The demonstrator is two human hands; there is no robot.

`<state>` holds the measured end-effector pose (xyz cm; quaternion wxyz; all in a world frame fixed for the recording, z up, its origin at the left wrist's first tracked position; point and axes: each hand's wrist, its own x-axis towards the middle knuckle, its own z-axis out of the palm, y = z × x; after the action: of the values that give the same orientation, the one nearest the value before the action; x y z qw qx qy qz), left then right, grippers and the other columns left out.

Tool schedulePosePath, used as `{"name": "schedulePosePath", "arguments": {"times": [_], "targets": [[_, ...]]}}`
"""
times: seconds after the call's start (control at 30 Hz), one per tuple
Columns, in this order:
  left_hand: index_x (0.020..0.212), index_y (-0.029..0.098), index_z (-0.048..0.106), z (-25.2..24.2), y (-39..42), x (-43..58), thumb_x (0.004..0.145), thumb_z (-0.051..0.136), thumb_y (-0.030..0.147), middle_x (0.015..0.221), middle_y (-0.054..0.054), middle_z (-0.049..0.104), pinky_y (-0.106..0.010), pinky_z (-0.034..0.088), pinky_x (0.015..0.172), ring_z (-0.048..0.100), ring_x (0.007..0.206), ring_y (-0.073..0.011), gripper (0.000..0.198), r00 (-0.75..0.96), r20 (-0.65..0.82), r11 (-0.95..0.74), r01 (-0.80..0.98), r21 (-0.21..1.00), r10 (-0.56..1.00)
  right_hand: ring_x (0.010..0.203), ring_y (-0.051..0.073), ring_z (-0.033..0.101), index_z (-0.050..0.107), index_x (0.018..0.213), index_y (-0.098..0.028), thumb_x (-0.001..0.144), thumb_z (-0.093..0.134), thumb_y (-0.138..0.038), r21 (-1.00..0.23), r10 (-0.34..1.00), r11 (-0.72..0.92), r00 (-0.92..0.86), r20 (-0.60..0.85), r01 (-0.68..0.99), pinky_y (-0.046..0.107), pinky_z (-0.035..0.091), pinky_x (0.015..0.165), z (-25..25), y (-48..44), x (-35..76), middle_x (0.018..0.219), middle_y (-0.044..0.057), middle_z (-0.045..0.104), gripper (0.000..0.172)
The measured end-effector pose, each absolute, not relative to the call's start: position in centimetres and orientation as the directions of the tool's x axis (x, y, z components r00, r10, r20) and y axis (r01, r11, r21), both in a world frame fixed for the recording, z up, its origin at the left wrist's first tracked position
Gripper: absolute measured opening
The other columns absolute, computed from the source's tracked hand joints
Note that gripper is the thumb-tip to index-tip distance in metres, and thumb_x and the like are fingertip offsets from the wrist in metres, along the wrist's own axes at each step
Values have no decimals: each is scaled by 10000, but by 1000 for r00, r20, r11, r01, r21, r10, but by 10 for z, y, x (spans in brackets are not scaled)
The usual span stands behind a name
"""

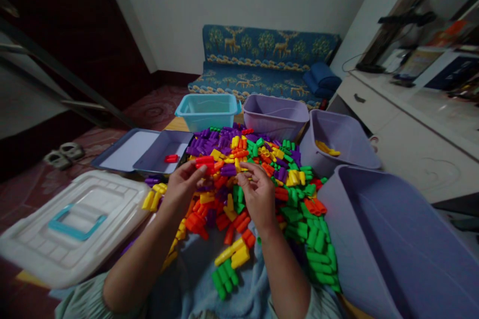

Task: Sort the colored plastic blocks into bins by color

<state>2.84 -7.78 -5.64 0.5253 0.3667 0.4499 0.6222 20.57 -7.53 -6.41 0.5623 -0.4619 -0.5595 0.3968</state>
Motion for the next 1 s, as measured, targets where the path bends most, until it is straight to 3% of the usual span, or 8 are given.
{"name": "schedulePosePath", "arguments": {"times": [0.13,0.27,0.4,0.5,0.6,0.77,0.87,1.0], "targets": [[802,124,641,-46,-58,-10,718,683,139,775,-23,685,-190,564,724,673,722,-103,95,-477,-97,-210,-550,809,873,764,165,666,674,1012,-204,850,630,-368,-964,950,254,169,263,73,298,552,701,-60,-74,217,948,53,698,235],[760,117,609,-46,-43,-39,758,561,63,786,-55,674,-194,564,794,685,847,-127,72,-532,-233,-195,-629,752,814,711,156,651,681,973,-197,843,633,-378,-961,936,267,219,275,68,275,540,646,-59,-71,225,861,37,692,228],[846,113,618,-50,-46,-35,730,626,120,874,-80,683,-239,557,814,688,889,-157,116,-513,-191,-184,-592,784,837,704,163,648,685,968,-191,838,627,-385,-961,934,260,227,275,93,277,534,620,-61,-70,227,876,49,695,241],[1021,141,659,-54,-57,-16,718,700,257,988,-89,703,-277,547,783,679,908,-182,327,-414,-43,-134,-389,911,909,680,164,640,687,952,-187,842,610,-385,-959,944,246,190,270,142,272,520,574,-62,-70,224,912,63,696,240],[1006,156,702,-59,-66,2,758,677,352,1002,-95,714,-323,531,808,662,949,-224,317,-279,126,-128,10,992,952,694,164,642,688,952,-193,842,602,-353,-947,955,255,104,279,194,281,530,578,-63,-69,218,991,71,679,212],[1229,208,609,-64,-56,15,840,567,232,1274,-113,584,-447,409,1035,526,1213,-254,392,-110,484,-320,621,715,868,941,184,648,645,1176,-264,820,563,-165,-843,923,383,-187,336,377,315,560,761,-66,-65,200,1290,61,582,379],[1363,170,485,-65,-40,18,860,546,233,1389,-170,480,-493,349,1082,428,1313,-283,510,-14,500,-332,732,596,866,1087,197,603,543,1322,-306,794,530,-76,-722,897,441,-291,333,533,359,521,910,-69,-63,190,1416,41,488,576],[1252,126,588,-67,-27,21,898,443,178,1244,-175,585,-475,417,1014,534,1182,-274,387,94,454,-359,760,543,886,1100,221,600,546,1320,-261,799,522,-66,-596,900,435,-303,314,675,384,489,967,-68,-64,184,1310,71,551,557]]}}
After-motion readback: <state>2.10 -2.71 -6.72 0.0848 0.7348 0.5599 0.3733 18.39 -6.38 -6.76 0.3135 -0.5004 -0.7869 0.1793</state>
